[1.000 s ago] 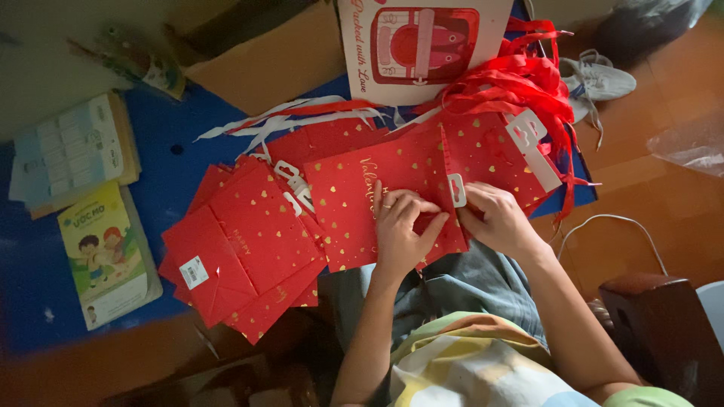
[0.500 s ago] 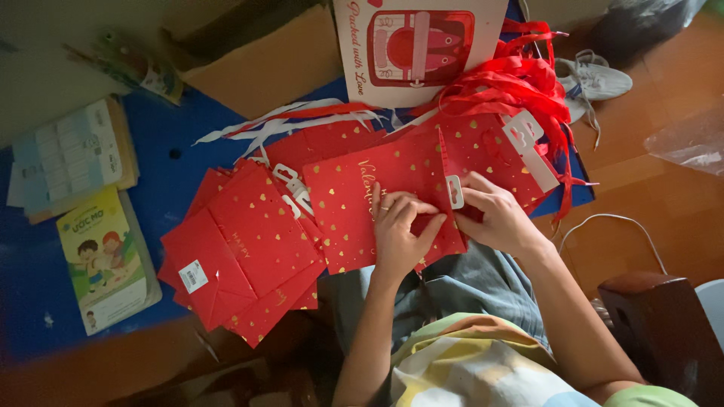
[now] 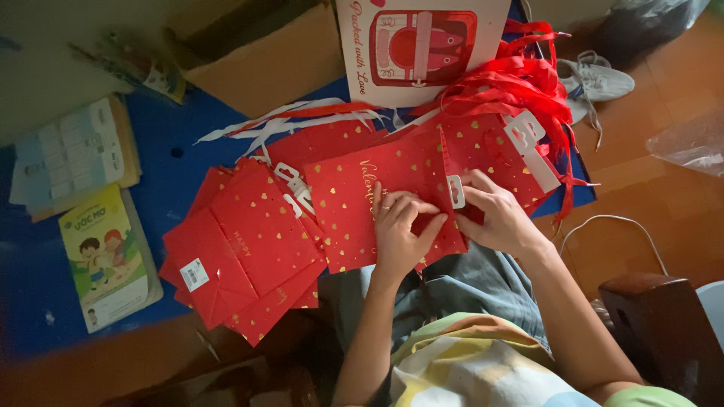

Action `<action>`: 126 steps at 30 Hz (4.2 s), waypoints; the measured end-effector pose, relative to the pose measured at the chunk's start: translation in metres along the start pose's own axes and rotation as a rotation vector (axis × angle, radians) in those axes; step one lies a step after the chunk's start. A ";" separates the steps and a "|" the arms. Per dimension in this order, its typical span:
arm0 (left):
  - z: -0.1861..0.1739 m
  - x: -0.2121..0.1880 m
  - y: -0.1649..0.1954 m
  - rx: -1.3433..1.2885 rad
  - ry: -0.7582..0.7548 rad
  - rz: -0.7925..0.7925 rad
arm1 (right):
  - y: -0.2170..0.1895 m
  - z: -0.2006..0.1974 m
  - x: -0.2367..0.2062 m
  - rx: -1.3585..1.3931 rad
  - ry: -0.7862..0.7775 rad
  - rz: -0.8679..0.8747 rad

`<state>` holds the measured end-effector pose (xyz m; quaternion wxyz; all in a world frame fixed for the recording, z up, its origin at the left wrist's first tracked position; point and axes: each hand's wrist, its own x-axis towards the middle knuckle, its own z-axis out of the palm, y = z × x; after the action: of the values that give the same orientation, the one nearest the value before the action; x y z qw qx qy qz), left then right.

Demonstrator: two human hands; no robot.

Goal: The person sits with red Valentine's Day paper gift bags on their lap and threads white and red ribbon handles through the punched holes of each bag. They tie the ribbon ends into knots to secure each handle and set finished bags aside on the blue mat.

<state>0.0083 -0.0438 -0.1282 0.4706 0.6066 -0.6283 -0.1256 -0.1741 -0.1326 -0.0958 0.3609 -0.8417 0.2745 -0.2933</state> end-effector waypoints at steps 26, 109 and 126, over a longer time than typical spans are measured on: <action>-0.005 -0.002 -0.004 -0.020 -0.070 -0.024 | 0.015 0.000 -0.006 0.041 -0.119 0.037; 0.007 -0.008 0.006 -0.200 0.006 -0.161 | 0.045 -0.077 0.070 0.686 0.512 0.121; 0.005 -0.006 0.012 -0.171 0.050 -0.166 | -0.047 -0.041 -0.017 -0.431 -0.107 0.217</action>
<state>-0.0040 -0.0376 -0.1245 0.5243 0.6169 -0.5511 -0.2022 -0.2023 -0.1117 -0.0419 0.2166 -0.8791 0.3998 -0.1428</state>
